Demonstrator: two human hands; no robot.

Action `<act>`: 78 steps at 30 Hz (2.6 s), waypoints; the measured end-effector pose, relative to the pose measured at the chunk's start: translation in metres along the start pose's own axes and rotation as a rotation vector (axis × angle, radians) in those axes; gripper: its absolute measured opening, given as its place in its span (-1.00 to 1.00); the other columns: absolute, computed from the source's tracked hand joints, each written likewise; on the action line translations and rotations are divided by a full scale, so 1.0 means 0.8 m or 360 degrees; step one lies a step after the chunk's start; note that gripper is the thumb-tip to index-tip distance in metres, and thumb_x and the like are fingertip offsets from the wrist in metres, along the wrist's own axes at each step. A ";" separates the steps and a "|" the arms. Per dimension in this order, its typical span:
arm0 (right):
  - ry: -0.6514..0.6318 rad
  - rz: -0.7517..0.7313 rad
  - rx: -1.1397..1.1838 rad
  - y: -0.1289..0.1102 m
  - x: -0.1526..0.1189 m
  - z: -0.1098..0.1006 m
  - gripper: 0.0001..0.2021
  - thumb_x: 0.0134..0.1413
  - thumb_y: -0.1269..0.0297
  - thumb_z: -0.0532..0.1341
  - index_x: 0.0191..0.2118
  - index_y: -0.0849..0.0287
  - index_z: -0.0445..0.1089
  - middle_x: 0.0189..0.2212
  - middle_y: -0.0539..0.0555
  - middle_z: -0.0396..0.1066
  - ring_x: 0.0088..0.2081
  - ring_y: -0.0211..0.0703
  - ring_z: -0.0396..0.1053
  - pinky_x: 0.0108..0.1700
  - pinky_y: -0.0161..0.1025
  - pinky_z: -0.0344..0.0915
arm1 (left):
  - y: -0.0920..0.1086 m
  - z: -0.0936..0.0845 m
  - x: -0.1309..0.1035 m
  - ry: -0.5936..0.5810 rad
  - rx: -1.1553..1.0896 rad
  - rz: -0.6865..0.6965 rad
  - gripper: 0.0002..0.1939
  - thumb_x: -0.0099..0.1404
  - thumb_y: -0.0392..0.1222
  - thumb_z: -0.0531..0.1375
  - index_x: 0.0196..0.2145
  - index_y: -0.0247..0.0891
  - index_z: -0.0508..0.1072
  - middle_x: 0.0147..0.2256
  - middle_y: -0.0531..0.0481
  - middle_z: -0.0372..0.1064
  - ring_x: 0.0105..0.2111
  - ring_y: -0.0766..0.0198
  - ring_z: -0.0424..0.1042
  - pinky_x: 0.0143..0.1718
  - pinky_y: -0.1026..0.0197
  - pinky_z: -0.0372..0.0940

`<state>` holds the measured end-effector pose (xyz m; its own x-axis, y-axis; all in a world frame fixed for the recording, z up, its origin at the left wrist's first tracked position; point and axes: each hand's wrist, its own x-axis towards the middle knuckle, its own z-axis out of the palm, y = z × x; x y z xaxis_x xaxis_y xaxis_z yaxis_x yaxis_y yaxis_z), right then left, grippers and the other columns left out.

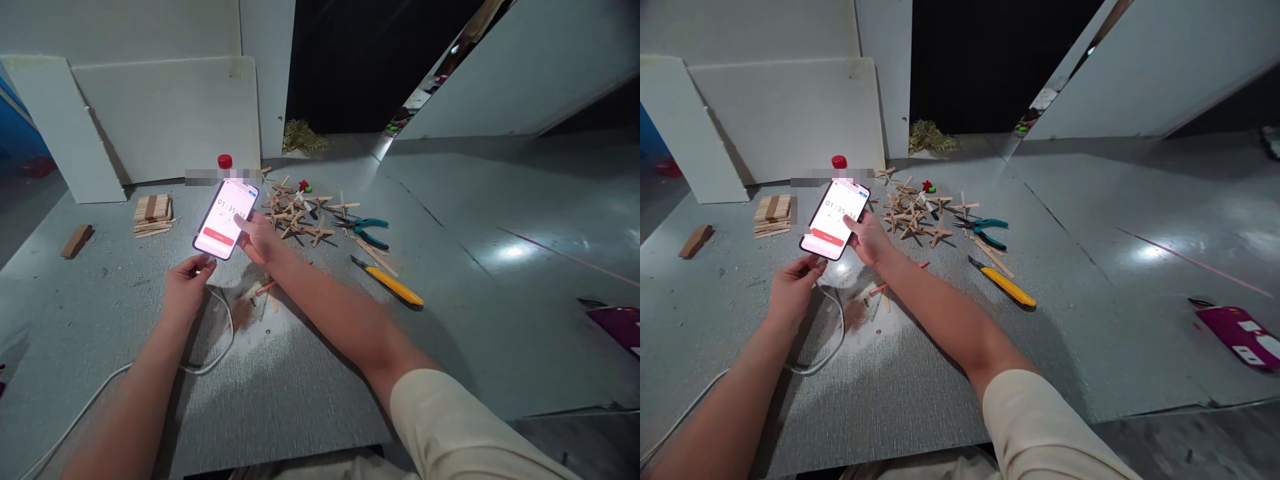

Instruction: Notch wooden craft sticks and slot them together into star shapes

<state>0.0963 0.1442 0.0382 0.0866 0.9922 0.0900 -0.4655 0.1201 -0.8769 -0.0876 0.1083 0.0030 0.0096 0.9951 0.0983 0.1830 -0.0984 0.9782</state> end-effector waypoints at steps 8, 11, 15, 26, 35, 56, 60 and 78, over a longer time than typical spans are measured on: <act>0.0044 0.0003 -0.0019 -0.009 0.001 -0.003 -0.67 0.21 0.05 0.27 0.03 0.03 0.34 -0.03 0.08 0.57 0.15 0.02 0.48 0.16 0.14 0.46 | 0.011 0.001 -0.004 0.0000 -0.0145 -0.0035 -0.60 0.11 -0.05 0.44 -0.10 -0.24 0.66 -0.21 -0.02 0.59 -0.25 0.24 0.49 -0.03 0.11 0.35; 0.0037 -0.0004 -0.0052 -0.008 0.000 -0.002 -0.67 0.20 0.01 0.28 0.00 0.02 0.36 -0.05 0.07 0.57 0.15 0.02 0.47 0.16 0.12 0.46 | 0.013 0.001 -0.004 0.0016 -0.0147 -0.0051 -0.62 0.09 -0.05 0.44 -0.13 -0.23 0.67 -0.21 -0.03 0.60 -0.24 0.21 0.50 -0.01 0.08 0.36; 0.0010 -0.0025 -0.0069 -0.007 -0.001 -0.003 -0.72 0.23 0.05 0.25 -0.02 0.01 0.37 -0.03 0.05 0.56 0.16 0.00 0.46 0.19 0.11 0.44 | 0.011 -0.001 -0.001 0.0035 -0.0108 -0.0068 -0.64 0.07 -0.02 0.45 -0.17 -0.19 0.67 -0.22 -0.01 0.62 -0.25 0.19 0.50 -0.04 0.06 0.38; -0.0050 -0.0091 -0.0041 -0.006 0.000 -0.003 -0.61 0.22 0.02 0.25 0.09 0.02 0.30 0.03 0.09 0.54 0.22 0.03 0.41 0.20 0.18 0.42 | 0.027 -0.006 -0.002 0.0051 0.0060 -0.0063 -0.64 0.01 0.04 0.46 -0.24 -0.16 0.67 -0.26 0.00 0.61 -0.27 0.12 0.50 -0.15 0.08 0.41; -0.0020 -0.0125 -0.0026 0.004 -0.010 0.005 -0.58 0.20 -0.03 0.25 0.10 -0.05 0.28 0.11 0.05 0.50 0.28 0.01 0.35 0.24 0.17 0.39 | 0.023 -0.008 -0.003 0.0085 0.0096 0.0020 -0.59 0.11 0.03 0.40 -0.10 -0.16 0.59 -0.34 0.06 0.48 -0.32 0.22 0.44 -0.22 0.18 0.35; 0.0231 -0.0265 0.0301 -0.042 0.026 -0.038 -0.60 0.24 0.25 0.18 0.17 -0.04 0.19 0.14 0.04 0.46 0.21 -0.12 0.41 0.17 0.06 0.45 | 0.075 -0.103 0.056 -0.0625 0.1809 -0.0004 -0.67 0.30 0.04 0.15 -0.28 -0.26 0.55 -0.47 -0.05 0.40 -0.41 0.13 0.37 -0.25 0.17 0.20; 0.0261 -0.0173 0.0333 -0.026 0.031 -0.036 -0.59 0.26 0.25 0.20 0.19 -0.01 0.20 0.10 0.08 0.49 0.14 -0.10 0.47 0.09 -0.01 0.49 | 0.085 -0.125 0.094 -0.0233 0.2171 0.0215 -0.52 0.45 0.13 0.01 -0.08 -0.30 0.51 -0.17 -0.24 0.47 -0.04 -0.20 0.38 0.02 -0.13 0.19; 0.0291 -0.0015 0.0404 0.050 0.032 -0.031 -0.57 0.20 0.33 0.28 0.17 -0.06 0.30 0.09 0.01 0.50 0.10 -0.09 0.49 0.11 -0.02 0.49 | 0.027 0.011 0.100 -0.0259 0.1292 0.0789 0.23 0.11 0.02 0.49 0.46 -0.35 -0.17 0.19 -0.28 0.29 -0.20 0.17 0.45 -0.04 0.05 0.37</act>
<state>0.1021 0.1738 -0.0061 0.2382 0.9712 -0.0094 -0.6669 0.1566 -0.7285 -0.0746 0.1857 0.0304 0.3938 0.8371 0.3797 0.7450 -0.5326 0.4016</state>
